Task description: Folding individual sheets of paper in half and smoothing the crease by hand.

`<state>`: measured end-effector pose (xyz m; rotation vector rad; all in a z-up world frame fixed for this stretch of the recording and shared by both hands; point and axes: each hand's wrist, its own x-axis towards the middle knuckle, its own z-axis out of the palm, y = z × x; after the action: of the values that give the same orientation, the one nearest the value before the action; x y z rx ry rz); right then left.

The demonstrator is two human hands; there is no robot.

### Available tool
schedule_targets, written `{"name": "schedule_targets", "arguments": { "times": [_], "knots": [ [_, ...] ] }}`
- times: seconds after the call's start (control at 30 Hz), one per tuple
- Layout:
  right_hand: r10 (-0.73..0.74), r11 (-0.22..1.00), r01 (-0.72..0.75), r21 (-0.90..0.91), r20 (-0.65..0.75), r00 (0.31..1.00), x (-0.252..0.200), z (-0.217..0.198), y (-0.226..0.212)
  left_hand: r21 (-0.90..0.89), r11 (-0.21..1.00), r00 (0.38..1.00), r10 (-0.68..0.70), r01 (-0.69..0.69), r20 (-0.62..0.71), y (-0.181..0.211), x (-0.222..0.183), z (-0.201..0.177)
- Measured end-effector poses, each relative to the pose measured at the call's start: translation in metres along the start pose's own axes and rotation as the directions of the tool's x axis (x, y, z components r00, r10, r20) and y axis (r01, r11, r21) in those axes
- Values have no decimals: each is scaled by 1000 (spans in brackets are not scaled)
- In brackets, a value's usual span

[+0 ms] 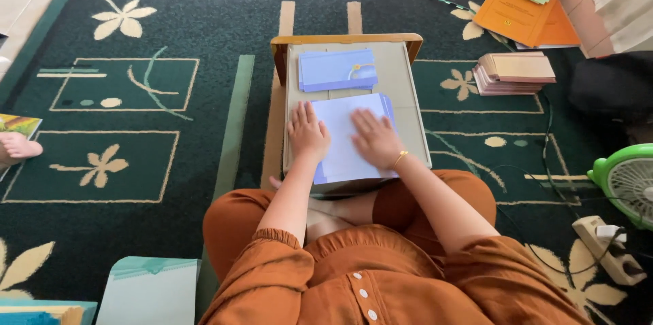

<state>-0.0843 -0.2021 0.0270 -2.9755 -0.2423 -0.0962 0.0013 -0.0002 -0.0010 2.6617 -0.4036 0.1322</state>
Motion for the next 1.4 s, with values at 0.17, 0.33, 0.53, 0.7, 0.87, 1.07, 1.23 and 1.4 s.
{"name": "schedule_targets", "arguments": {
  "times": [0.17, 0.33, 0.53, 0.7, 0.87, 1.07, 1.23, 1.4],
  "knots": [
    [295, 946, -301, 124, 66, 953, 5, -14, 4, 71, 997, 1000, 12, -12, -7, 15, -8, -21],
    [314, 938, -319, 137, 55, 948, 3, -15, 2, 205, 959, 980, 199, -195, 1, 38, -19, -16],
    [316, 936, -321, 144, 56, 947, 1, -19, 3, 5, 883, 882, 469, -470, 54, 78, -64, 4],
    [330, 923, -337, 185, 65, 942, -2, -24, 1, 151, 893, 870, 448, -424, -208, 35, -29, 22],
    [358, 902, -345, 260, -1, 934, -3, -24, -4, 132, 991, 1000, 22, -19, -21, -1, -21, -24],
    [533, 845, -490, 214, -272, 801, -13, -11, -2, 86, 988, 960, -106, 132, -259, -12, -40, -10],
    [545, 837, -525, 151, -311, 779, -10, 2, 2, 38, 985, 941, -146, 166, -304, -6, -32, 5],
    [718, 431, -459, 777, 13, 696, -10, 22, 31, -127, 930, 938, -337, 346, 87, 18, -31, -40]
  ]
}}
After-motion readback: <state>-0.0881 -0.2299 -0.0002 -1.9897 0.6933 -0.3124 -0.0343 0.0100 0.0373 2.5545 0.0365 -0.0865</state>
